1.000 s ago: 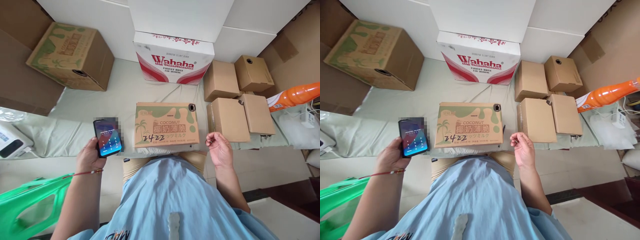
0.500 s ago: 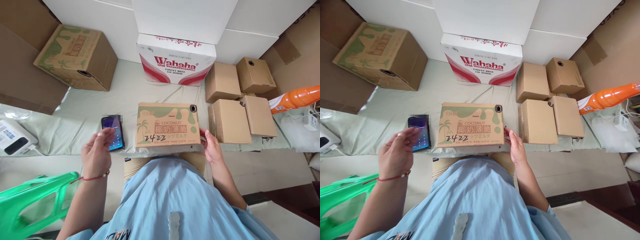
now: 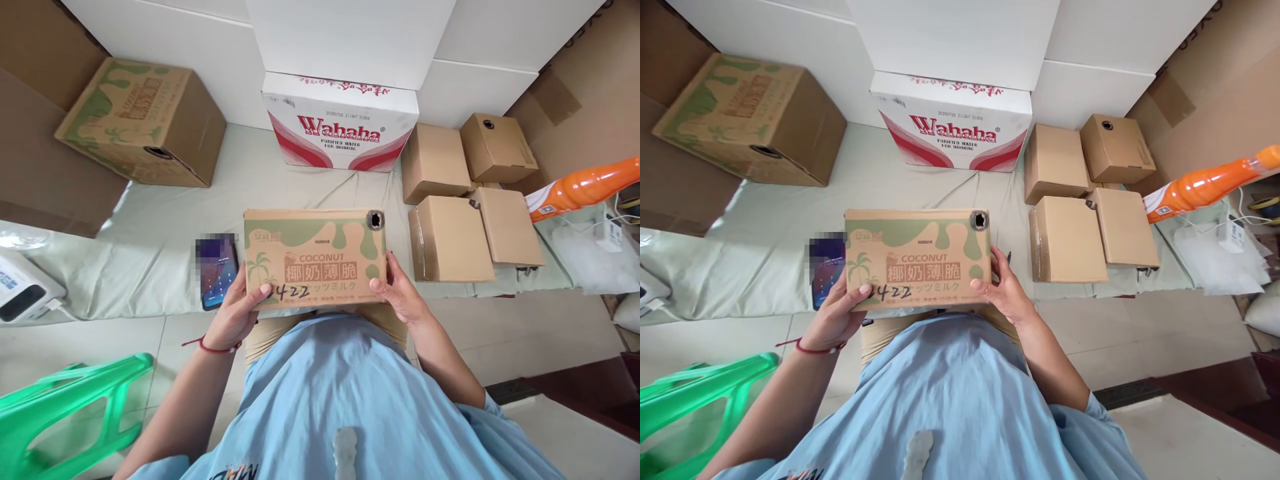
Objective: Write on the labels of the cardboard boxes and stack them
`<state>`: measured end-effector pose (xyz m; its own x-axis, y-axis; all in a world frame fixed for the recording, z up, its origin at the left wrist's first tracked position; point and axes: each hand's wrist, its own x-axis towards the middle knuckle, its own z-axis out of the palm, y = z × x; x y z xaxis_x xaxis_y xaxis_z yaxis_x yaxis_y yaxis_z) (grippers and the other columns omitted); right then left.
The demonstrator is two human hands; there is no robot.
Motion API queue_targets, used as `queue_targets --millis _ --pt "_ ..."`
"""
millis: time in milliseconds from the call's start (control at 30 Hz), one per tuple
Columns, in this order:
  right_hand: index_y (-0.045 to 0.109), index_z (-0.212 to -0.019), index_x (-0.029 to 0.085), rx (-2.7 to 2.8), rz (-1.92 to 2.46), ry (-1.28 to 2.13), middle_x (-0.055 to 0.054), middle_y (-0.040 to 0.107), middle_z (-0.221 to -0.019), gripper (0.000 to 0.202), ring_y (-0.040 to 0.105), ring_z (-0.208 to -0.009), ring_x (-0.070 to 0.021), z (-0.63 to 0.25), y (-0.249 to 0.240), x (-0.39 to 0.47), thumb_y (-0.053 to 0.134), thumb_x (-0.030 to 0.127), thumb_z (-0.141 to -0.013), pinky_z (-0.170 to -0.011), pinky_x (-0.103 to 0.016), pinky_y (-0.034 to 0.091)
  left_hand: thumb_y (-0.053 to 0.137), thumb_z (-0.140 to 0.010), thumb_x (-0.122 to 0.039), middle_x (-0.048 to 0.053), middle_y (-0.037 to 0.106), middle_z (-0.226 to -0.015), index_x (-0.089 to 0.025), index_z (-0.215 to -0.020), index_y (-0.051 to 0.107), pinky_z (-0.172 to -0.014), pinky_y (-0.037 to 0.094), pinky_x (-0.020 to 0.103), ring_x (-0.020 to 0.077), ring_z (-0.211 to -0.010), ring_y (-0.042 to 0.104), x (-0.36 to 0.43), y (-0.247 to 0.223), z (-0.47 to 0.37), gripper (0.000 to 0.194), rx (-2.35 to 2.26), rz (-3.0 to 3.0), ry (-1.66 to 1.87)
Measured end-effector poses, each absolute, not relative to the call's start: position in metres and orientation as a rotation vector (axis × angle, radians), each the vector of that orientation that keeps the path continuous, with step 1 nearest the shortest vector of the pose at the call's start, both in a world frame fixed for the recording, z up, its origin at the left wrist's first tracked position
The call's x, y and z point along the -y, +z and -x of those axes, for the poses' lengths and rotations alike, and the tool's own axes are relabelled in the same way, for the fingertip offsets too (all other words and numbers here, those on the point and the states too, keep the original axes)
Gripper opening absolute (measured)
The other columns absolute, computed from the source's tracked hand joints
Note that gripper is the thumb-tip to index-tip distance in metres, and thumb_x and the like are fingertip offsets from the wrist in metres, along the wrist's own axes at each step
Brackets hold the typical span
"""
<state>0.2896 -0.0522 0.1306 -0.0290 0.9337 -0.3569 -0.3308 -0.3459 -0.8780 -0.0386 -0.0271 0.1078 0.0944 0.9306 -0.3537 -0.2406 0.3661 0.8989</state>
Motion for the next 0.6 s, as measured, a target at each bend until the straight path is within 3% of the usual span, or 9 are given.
queue_targets --millis 100,200,367,467,600 --pt "0.059 -0.153 0.031 0.849 1.137 1.715 -0.009 0.065 -0.159 0.092 0.063 -0.146 -0.028 -0.297 0.135 0.055 0.102 0.043 -0.073 -0.124 -0.048 0.051 0.097 -0.071 -0.047 0.012 0.073 -0.145 -0.027 -0.146 0.066 -0.099 0.066 0.041 0.0398 -0.133 0.07 0.034 0.11 0.048 0.083 -1.154 -0.866 1.044" --pt "0.067 -0.144 0.027 0.907 1.073 1.8 -0.01 0.072 -0.15 0.079 0.066 -0.143 -0.0305 -0.303 0.139 0.059 0.101 0.037 -0.073 -0.121 -0.05 0.054 0.1 -0.067 -0.046 0.011 0.073 -0.144 -0.027 -0.14 0.071 -0.101 0.065 0.043 0.0411 -0.132 0.069 0.034 0.117 0.052 0.081 -1.163 -0.95 1.015" --pt "0.076 -0.131 0.026 0.786 1.108 1.761 -0.01 0.081 -0.133 0.061 0.073 -0.131 -0.0335 -0.309 0.146 0.077 0.097 0.038 -0.075 -0.118 -0.056 0.056 0.089 -0.077 -0.068 0.011 0.069 -0.15 -0.027 -0.146 0.07 -0.119 0.056 0.052 0.044 -0.146 0.059 0.022 0.136 0.035 0.082 -0.989 -0.97 1.101" --pt "0.079 -0.123 0.027 0.619 1.172 1.643 -0.009 0.084 -0.121 0.059 0.076 -0.124 -0.0369 -0.321 0.162 0.091 0.099 0.039 -0.069 -0.113 -0.06 0.059 0.083 -0.078 -0.076 0.007 0.064 -0.159 -0.032 -0.142 0.073 -0.123 0.052 0.051 0.0411 -0.156 0.05 0.013 0.14 0.015 0.079 -0.923 -0.934 1.271" --pt "0.079 -0.117 0.036 0.431 1.192 1.322 -0.006 0.083 -0.122 0.056 0.072 -0.129 -0.0387 -0.35 0.203 0.093 0.098 0.049 -0.066 -0.108 -0.07 0.059 0.08 -0.087 -0.068 0.011 0.068 -0.15 -0.029 -0.127 0.077 -0.115 0.057 0.046 0.0358 -0.155 0.05 0.01 0.124 -0.002 0.055 -0.994 -0.903 1.225"
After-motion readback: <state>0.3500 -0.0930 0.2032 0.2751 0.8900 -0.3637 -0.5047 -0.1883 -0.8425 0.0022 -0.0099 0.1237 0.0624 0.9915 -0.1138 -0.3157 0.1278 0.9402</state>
